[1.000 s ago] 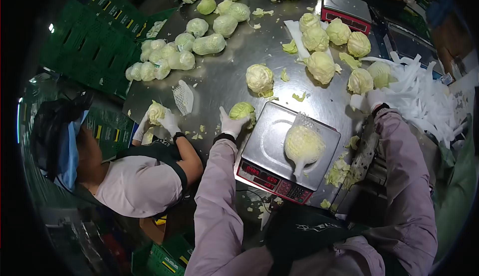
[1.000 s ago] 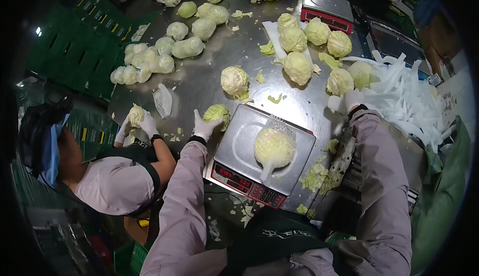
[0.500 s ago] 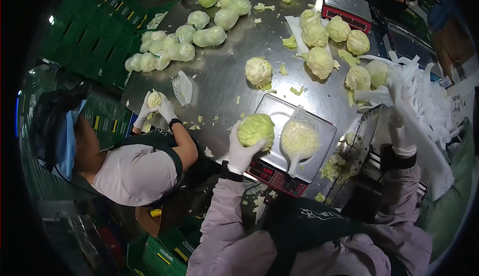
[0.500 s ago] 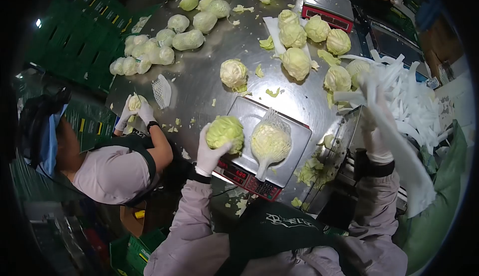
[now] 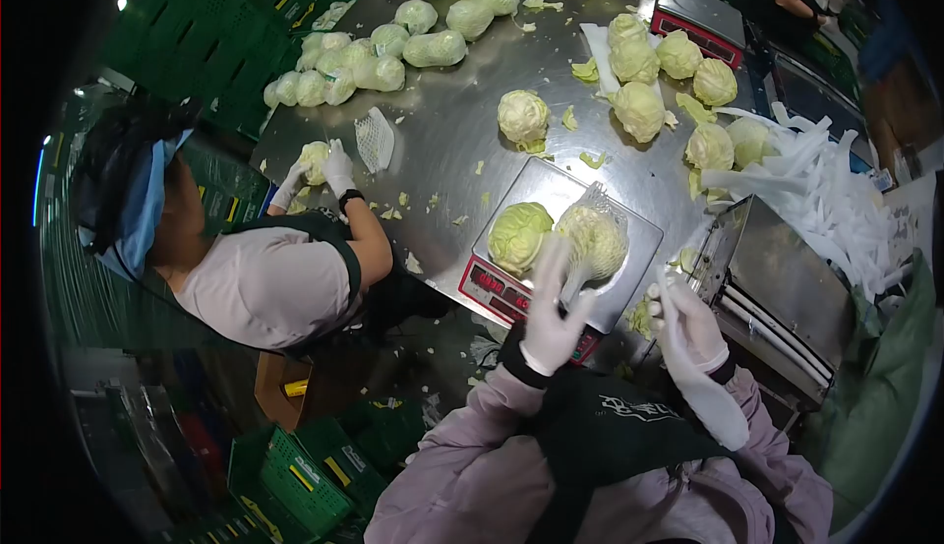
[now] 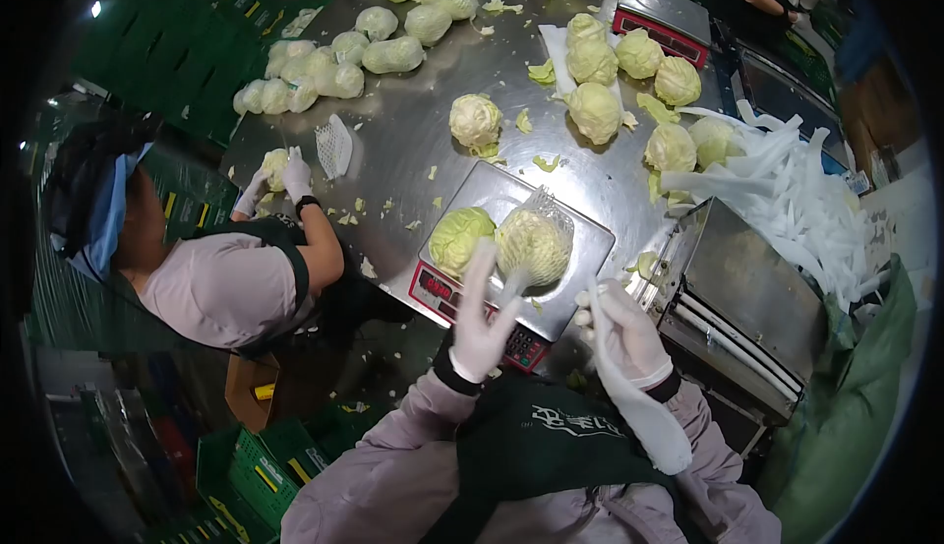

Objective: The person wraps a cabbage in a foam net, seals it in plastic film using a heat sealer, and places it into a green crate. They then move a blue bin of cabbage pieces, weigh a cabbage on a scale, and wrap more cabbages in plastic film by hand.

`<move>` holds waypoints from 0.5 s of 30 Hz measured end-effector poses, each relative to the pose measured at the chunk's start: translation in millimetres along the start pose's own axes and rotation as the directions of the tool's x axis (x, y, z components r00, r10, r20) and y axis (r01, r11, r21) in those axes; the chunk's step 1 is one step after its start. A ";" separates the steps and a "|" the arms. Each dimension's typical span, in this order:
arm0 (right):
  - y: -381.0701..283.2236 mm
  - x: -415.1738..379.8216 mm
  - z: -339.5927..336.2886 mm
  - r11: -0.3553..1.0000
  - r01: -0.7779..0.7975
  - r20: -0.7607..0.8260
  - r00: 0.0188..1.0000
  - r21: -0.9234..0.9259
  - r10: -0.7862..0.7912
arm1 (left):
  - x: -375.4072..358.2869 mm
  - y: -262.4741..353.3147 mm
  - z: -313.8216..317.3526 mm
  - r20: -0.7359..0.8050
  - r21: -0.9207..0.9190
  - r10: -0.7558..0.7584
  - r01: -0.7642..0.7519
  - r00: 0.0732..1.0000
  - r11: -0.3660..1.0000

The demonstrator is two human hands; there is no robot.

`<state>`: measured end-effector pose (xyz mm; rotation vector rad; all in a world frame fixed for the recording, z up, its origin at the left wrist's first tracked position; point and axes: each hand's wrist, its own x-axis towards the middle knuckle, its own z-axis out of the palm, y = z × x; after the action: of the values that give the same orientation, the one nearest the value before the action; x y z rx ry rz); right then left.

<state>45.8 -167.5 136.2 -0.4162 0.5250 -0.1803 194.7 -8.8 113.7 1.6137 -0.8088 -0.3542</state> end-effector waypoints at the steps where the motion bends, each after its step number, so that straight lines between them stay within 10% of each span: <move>1: 5.3 -5.9 19.8 0.995 0.017 -0.036 0.999 -0.103 -0.021 | -7.7 7.6 14.1 0.088 -0.182 0.033 -0.017 0.996 0.983; 5: 32.0 -6.2 15.1 0.917 0.249 0.111 0.968 -0.312 -0.225 | -32.3 23.0 40.3 0.183 -0.244 0.087 -0.041 0.979 0.969; 8: 30.1 -8.8 20.2 0.247 0.551 0.302 0.718 -0.797 -0.627 | -44.6 19.7 45.4 0.192 -0.657 -0.266 0.325 0.945 0.680; 11: 29.9 -18.9 24.6 0.333 0.334 0.164 0.879 -0.882 -0.448 | -53.9 5.5 33.7 0.357 -0.591 -0.453 0.573 0.817 0.568; 15: 32.4 -12.6 13.9 0.286 0.358 0.222 0.882 -0.889 -0.415 | -63.5 -4.8 30.1 0.222 -0.678 -0.371 0.416 0.902 0.606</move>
<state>44.2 -130.2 138.8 -1.6990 0.5294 -0.3742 131.9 11.9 89.2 1.0060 -0.2576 -0.9237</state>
